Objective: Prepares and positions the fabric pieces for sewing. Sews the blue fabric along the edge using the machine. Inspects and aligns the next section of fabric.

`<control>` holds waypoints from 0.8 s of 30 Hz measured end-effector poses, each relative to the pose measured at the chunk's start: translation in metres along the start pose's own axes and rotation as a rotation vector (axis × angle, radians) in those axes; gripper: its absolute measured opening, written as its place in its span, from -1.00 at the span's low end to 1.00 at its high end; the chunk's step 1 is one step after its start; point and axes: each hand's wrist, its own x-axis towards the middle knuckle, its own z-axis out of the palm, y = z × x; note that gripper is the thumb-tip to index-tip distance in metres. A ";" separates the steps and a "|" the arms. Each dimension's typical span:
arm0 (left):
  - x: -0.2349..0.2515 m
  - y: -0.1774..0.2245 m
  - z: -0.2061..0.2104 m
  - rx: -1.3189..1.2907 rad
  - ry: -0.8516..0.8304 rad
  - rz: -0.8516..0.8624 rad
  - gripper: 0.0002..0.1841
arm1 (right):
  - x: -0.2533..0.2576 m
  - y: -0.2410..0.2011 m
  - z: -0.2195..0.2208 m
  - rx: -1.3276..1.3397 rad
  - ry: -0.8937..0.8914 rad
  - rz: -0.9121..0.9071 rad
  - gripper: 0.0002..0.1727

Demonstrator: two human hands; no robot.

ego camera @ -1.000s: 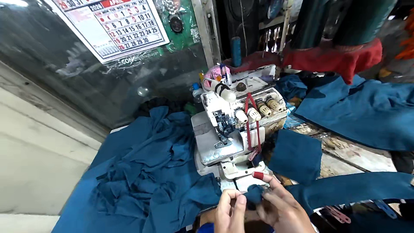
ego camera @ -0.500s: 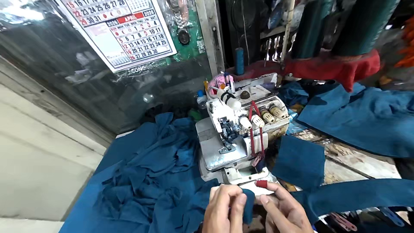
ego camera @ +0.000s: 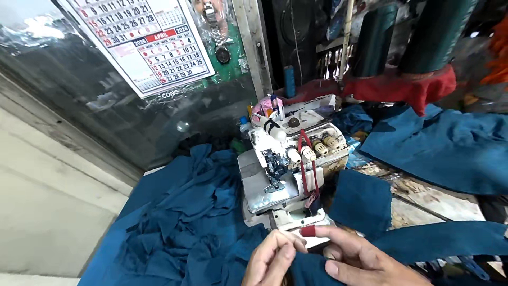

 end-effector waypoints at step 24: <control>-0.026 -0.030 0.011 -0.638 0.055 -0.095 -0.60 | 0.007 0.040 0.017 0.535 0.032 -0.069 -0.43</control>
